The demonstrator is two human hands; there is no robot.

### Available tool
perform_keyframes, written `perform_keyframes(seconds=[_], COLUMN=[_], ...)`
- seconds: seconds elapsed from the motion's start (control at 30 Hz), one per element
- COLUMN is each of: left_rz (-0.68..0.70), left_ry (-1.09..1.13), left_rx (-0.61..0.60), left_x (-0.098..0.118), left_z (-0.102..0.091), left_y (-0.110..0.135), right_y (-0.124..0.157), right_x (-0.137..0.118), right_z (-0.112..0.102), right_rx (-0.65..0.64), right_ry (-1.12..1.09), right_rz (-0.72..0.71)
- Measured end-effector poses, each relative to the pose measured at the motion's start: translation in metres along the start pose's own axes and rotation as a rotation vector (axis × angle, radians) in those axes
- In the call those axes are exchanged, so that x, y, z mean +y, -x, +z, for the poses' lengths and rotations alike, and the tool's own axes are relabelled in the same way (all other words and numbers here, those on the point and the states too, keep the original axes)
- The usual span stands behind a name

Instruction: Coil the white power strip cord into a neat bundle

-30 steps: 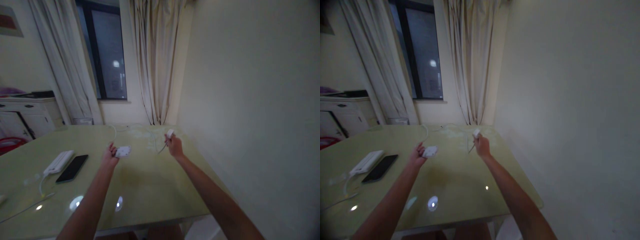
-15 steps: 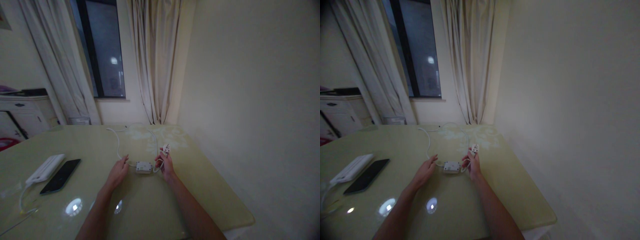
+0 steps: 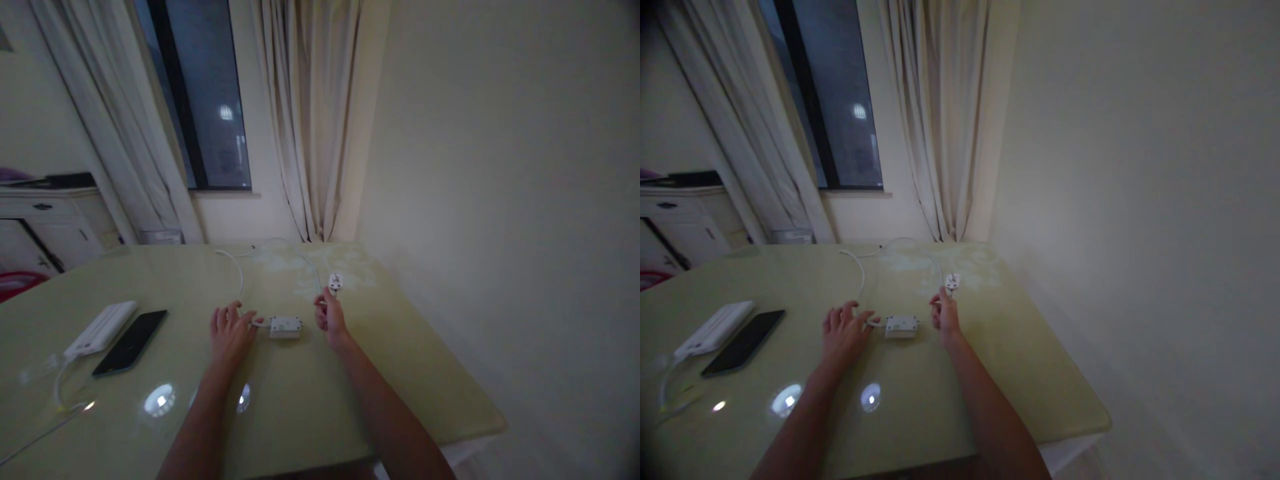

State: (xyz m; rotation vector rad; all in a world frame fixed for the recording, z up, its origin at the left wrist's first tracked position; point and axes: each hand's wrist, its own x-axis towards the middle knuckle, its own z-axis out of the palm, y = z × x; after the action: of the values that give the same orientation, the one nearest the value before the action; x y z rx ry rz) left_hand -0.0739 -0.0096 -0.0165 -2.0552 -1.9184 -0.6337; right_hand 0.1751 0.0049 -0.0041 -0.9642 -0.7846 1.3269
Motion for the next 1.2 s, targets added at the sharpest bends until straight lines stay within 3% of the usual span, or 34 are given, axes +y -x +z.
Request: perform_keyframes(seconds=[0.13,0.3,0.47,0.57,0.77,0.93,1.03,1.2], left_rz=[0.038,-0.304,-0.100,0.000,0.115,0.133,0.184,-0.049], left_ry=[0.255,0.688,1.005,1.152,1.003,0.988,1.107,1.232], left_rx=[-0.120,-0.194,-0.037,-0.005,-0.002,0.031,0.016,-0.068], left_x=[-0.007,0.029,0.084,0.102,0.098,0.086,0.087,0.092], left_z=[0.012,0.014,0.005,0.015,0.041,0.028,0.016,0.009], left_y=[-0.003,-0.003,-0.006,-0.005,0.004,0.004,0.006,0.007], right_y=[0.004,0.006,0.005,0.008,0.013,0.016,0.019,0.020], right_x=[-0.002,-0.003,0.016,0.027,0.038,0.033,0.029,0.027], right_z=[-0.008,-0.003,0.007,0.011,0.012,0.014,0.017,0.018], right_rx=[-0.066,-0.155,-0.161,-0.199,-0.168,-0.270,-0.224,-0.068], right_ry=[-0.081,-0.196,0.047,0.256,0.355,0.236,0.188,0.172], right_rz=[0.022,-0.012,-0.108,-0.192,-0.219,-0.248,-0.206,-0.216])
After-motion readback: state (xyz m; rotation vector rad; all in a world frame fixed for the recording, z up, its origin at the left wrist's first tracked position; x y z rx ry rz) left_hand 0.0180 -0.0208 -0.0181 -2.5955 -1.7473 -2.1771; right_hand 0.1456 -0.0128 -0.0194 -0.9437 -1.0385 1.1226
